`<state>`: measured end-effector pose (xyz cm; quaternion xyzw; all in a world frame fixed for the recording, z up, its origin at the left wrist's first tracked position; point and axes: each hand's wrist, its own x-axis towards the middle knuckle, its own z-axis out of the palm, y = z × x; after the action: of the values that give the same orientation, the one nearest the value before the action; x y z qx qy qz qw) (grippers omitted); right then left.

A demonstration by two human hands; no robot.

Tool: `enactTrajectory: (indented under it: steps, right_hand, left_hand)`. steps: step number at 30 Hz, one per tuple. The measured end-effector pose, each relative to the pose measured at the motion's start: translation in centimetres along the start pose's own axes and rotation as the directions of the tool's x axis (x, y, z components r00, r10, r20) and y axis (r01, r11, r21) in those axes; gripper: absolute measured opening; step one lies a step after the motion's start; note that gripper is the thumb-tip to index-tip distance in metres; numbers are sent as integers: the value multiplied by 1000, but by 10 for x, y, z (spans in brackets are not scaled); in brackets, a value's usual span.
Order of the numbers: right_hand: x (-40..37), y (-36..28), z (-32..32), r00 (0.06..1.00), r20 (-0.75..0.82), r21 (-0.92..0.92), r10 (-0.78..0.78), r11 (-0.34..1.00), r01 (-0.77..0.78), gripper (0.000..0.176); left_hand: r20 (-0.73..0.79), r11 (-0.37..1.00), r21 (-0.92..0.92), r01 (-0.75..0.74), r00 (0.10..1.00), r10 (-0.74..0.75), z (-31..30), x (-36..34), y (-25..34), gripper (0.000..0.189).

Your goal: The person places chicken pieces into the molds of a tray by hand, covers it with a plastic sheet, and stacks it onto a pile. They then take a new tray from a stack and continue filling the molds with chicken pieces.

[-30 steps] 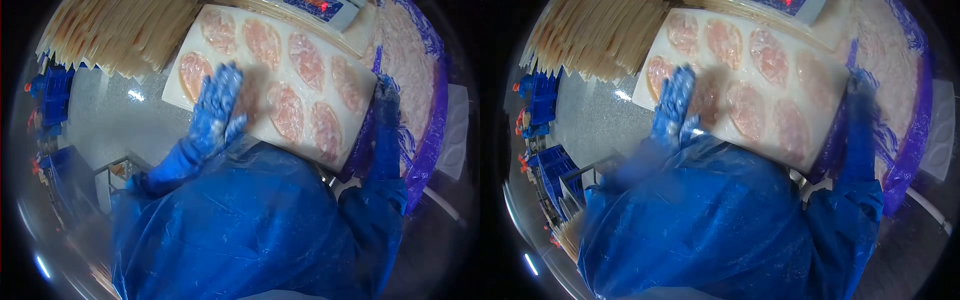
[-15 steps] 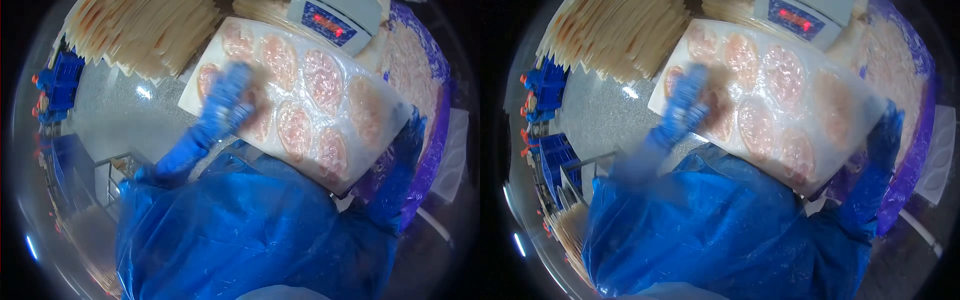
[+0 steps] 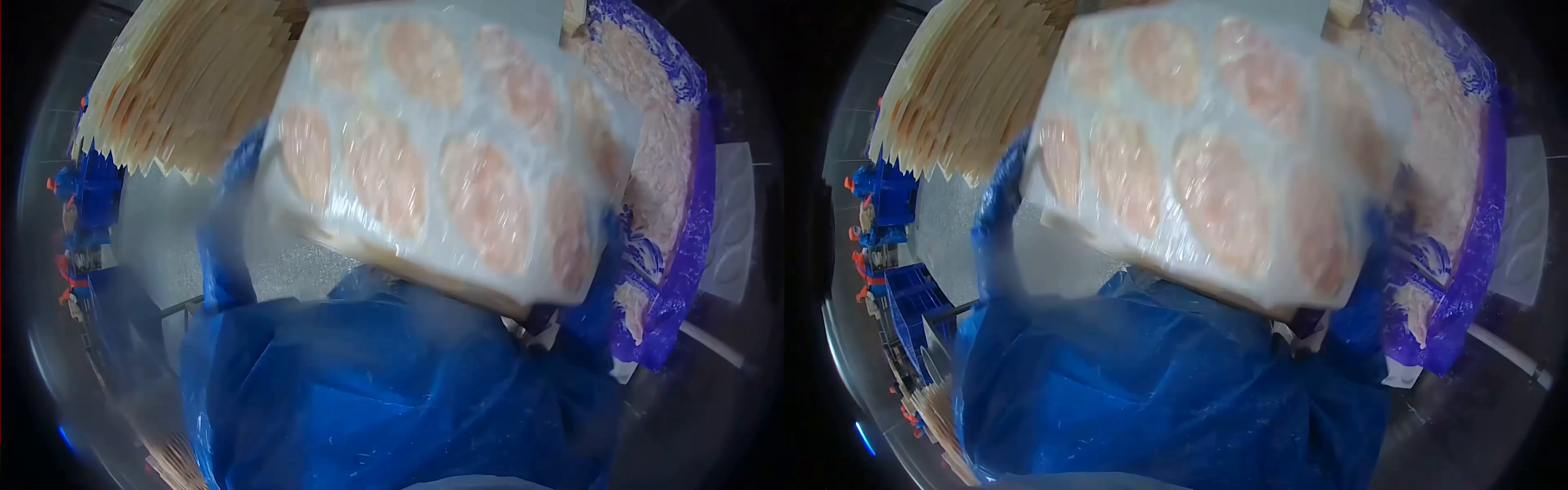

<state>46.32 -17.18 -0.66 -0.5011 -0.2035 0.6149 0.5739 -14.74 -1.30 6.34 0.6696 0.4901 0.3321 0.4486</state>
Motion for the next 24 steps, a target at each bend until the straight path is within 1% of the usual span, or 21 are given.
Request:
enactTrajectory:
  steps: [2, 4, 6, 7, 8, 9, 10, 11, 12, 13, 14, 15, 16, 17, 18, 19, 20, 21, 22, 23, 24]
  right_hand:
    - [71, -39, -10, 997, 65, 85, -40, 996, 35, 49]
    - [136, -74, -19, 975, 217, 179, -58, 984, 18, 52]
    - [161, -105, 2, 955, 289, 207, -66, 978, 5, 54]
    - [151, -127, 39, 992, 89, 49, -93, 995, 89, 47]
    - [148, -138, 58, 983, -110, -124, -149, 983, 136, 42]
    - [164, -141, 45, 984, -93, -111, -153, 984, 143, 41]
    - [181, -140, 13, 989, 40, -57, -145, 987, 147, 41]
    - [199, -142, -20, 963, 240, 7, -124, 992, 126, 41]
    - [217, -144, -58, 872, 479, 57, -98, 995, 80, 41]
    - [227, -145, -82, 772, 630, 63, -79, 997, 50, 41]
    - [235, -145, -103, 686, 725, 59, -65, 998, 32, 41]
    - [233, -143, -97, 682, 729, 52, -52, 998, 20, 41]
    - [226, -142, -89, 753, 654, 83, -67, 996, 16, 41]
    - [213, -142, -69, 817, 571, 113, -82, 993, 20, 41]
    - [202, -137, -38, 814, 575, 106, -79, 994, 21, 41]
    - [189, -130, -1, 973, 212, -22, -88, 995, 94, 43]
    - [178, -128, 24, 972, -180, -166, -148, 979, 119, 44]
    - [170, -129, 33, 972, -172, -176, -163, 976, 132, 44]
    - [160, -127, 37, 941, -197, -277, -276, 936, 216, 46]
    - [149, -121, 39, 898, -208, -377, -388, 879, 292, 48]
    - [151, -116, -14, 926, -70, -326, -371, 886, 330, 48]
  left_hand:
    - [-99, 909, -417, 10, 993, -56, 43, 50, 73, 72]
    - [-26, 778, -626, -42, 999, 34, 44, 121, 70, 68]
    - [-105, 803, -596, 28, 988, -113, 57, 189, 67, 60]
    - [-126, 799, -599, 47, 980, -152, 61, 217, 60, 57]
    - [-178, 788, -609, 91, 953, -247, 50, 254, 21, 50]
    - [-181, 787, -610, 94, 950, -254, 51, 262, 14, 50]
    - [-158, 781, -618, 94, 958, -240, 54, 267, 7, 49]
    - [-135, 773, -627, 97, 964, -231, 57, 269, -2, 48]
    - [-113, 763, -638, 104, 968, -226, 63, 266, -9, 47]
    - [-92, 754, -648, 109, 971, -220, 66, 261, -20, 46]
    - [-73, 745, -658, 111, 975, -210, 67, 256, -30, 45]
    - [-57, 738, -666, 108, 979, -195, 66, 251, -35, 44]
    - [5, 555, -798, 234, 924, -382, 71, 243, -3, 51]
    - [90, 482, -829, 284, 918, -386, 86, 243, 7, 50]
    - [175, 407, -851, 333, 910, -377, 102, 248, 14, 50]
    - [170, 405, -856, 323, 914, -369, 116, 271, -10, 50]
    - [170, 397, -887, 236, 966, -194, 130, 304, -53, 36]
    - [157, 372, -916, 149, 988, -10, 140, 327, -72, 23]
    - [23, 446, -889, 103, 983, -180, 149, 323, -41, 21]
    - [-126, 520, -851, 71, 934, -334, 153, 302, 5, 18]
    - [-153, 538, -843, -10, 963, -221, 150, 280, 31, 17]
